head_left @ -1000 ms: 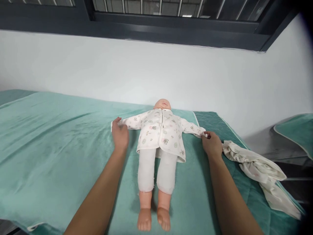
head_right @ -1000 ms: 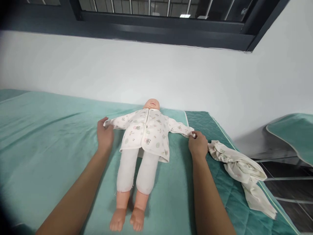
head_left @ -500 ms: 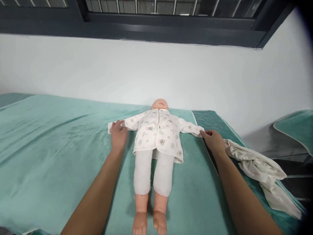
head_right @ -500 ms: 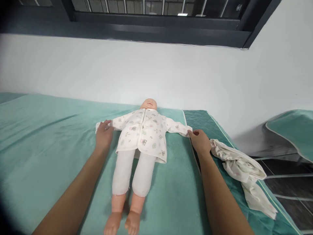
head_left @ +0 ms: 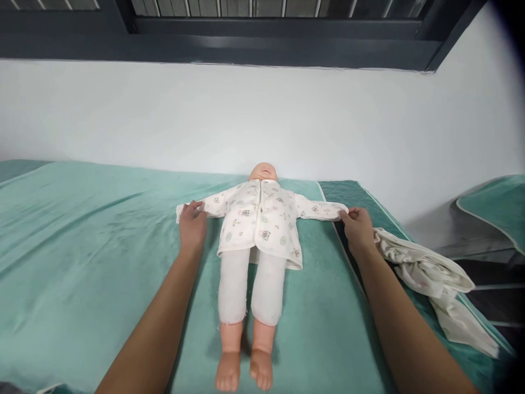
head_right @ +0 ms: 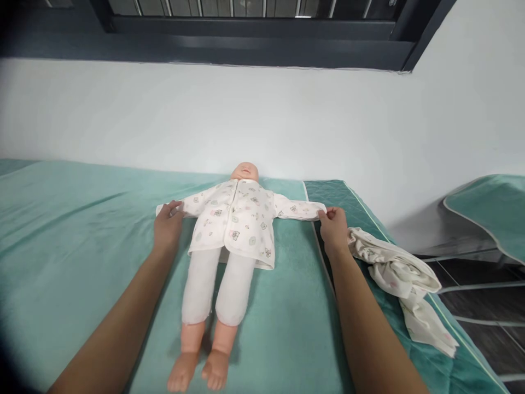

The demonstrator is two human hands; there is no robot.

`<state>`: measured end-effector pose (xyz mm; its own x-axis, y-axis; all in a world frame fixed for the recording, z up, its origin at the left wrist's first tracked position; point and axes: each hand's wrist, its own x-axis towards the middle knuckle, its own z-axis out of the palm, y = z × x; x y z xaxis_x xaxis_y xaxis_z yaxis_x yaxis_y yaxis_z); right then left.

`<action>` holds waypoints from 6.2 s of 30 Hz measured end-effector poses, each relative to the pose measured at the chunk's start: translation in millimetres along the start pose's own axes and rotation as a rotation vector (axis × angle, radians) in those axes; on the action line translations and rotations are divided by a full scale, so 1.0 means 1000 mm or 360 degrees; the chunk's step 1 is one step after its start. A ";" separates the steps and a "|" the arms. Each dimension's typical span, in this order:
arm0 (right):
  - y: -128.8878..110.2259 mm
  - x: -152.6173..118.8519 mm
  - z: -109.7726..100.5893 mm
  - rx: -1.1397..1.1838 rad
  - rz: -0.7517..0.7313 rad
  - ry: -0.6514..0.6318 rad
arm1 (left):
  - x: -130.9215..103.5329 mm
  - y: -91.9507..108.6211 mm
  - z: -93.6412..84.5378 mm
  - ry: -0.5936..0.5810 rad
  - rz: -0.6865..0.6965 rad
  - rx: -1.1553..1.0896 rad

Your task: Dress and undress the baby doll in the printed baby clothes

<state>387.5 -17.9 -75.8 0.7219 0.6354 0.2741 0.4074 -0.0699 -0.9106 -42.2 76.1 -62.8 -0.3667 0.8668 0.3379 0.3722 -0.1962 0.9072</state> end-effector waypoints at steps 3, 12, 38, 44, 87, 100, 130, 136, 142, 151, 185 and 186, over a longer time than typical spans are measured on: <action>-0.003 -0.002 -0.001 -0.0106 0.0012 0.0028 | -0.001 0.002 0.000 0.0000 -0.0019 0.0009; -0.028 -0.031 -0.006 -0.0378 -0.0374 0.0128 | -0.014 0.025 -0.004 0.0020 0.0190 0.0191; -0.112 -0.246 -0.003 0.0372 -0.0054 -0.0758 | -0.163 0.068 -0.076 -0.0739 0.0492 0.0405; -0.117 -0.232 -0.008 0.0417 -0.0060 -0.0621 | -0.173 0.081 -0.066 -0.0752 0.0383 0.0167; -0.135 -0.167 0.012 0.0608 -0.0293 -0.0488 | -0.117 0.085 -0.026 -0.0356 0.0041 -0.0780; -0.072 -0.159 -0.039 0.1056 0.0437 -0.0247 | -0.118 0.053 -0.049 -0.0047 -0.0437 -0.1501; -0.091 -0.074 -0.161 -0.1325 -0.0390 -0.0448 | -0.203 0.078 -0.099 -0.0781 0.1398 -0.0069; -0.144 -0.112 -0.153 -0.0367 -0.0282 -0.0568 | -0.234 0.092 -0.096 -0.1167 0.1782 0.0344; -0.192 -0.151 -0.145 0.0223 -0.0131 -0.0934 | -0.221 0.091 -0.089 -0.1223 0.2022 0.0566; -0.241 -0.190 -0.153 0.0013 -0.0576 -0.1466 | -0.209 0.115 -0.107 -0.1102 0.1056 -0.0159; -0.307 -0.241 -0.153 0.0919 -0.0350 -0.1269 | -0.177 0.278 -0.171 -0.1775 -0.0106 -0.0903; -0.299 -0.241 -0.151 0.0885 -0.0314 -0.1363 | -0.178 0.274 -0.165 -0.1663 -0.0149 -0.1032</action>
<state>176.3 -266.3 176.9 -0.0571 0.9456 0.3203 0.0026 0.3210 -0.9471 -15.6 -207.9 166.6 0.5995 0.7816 0.1726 -0.2197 -0.0466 0.9744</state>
